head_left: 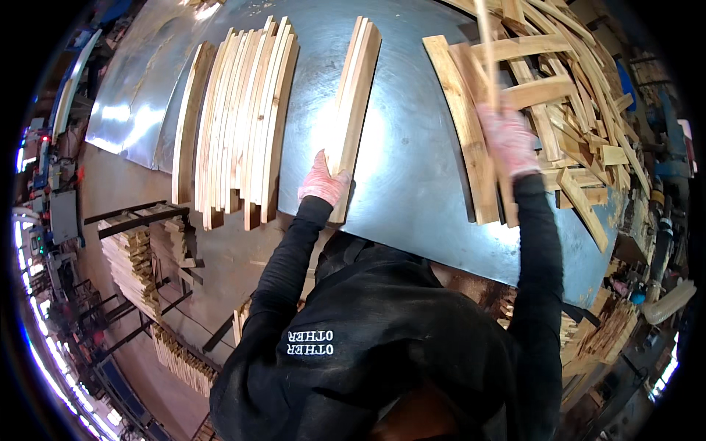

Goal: The person sorts wooden planks on a metal table, picking them up from a pile, inspecting them, and stacking them neatly. They handle the planks one by one or in small groups, organizing them into a growing stack.

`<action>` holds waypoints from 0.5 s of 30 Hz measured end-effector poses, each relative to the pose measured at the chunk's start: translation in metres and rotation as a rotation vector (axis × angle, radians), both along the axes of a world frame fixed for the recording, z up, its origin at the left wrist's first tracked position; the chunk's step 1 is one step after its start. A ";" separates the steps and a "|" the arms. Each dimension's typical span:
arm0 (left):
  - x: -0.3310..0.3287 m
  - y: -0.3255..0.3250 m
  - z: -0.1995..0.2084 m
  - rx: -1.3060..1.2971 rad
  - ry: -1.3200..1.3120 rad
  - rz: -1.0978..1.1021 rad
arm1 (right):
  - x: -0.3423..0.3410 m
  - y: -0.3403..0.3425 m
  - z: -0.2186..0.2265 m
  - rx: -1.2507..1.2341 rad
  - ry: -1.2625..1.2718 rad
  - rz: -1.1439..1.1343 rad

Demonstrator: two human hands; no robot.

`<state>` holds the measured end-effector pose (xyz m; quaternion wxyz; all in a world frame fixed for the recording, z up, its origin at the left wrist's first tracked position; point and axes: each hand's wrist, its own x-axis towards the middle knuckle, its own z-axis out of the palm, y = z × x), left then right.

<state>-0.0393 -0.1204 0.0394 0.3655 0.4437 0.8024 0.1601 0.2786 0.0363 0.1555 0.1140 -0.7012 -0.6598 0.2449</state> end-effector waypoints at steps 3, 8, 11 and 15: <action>-0.007 0.015 -0.015 0.028 0.041 -0.096 | -0.072 -0.021 -0.116 -0.002 0.374 0.322; 0.000 -0.010 0.020 -0.021 0.194 -0.269 | -0.170 -0.081 -0.119 -0.263 0.299 0.363; -0.003 -0.005 0.014 -0.051 -0.004 -0.119 | -0.154 -0.087 -0.155 -0.574 0.797 0.100; -0.034 0.007 0.025 0.120 -1.659 0.194 | -0.146 -0.083 -0.146 -0.722 1.421 -0.319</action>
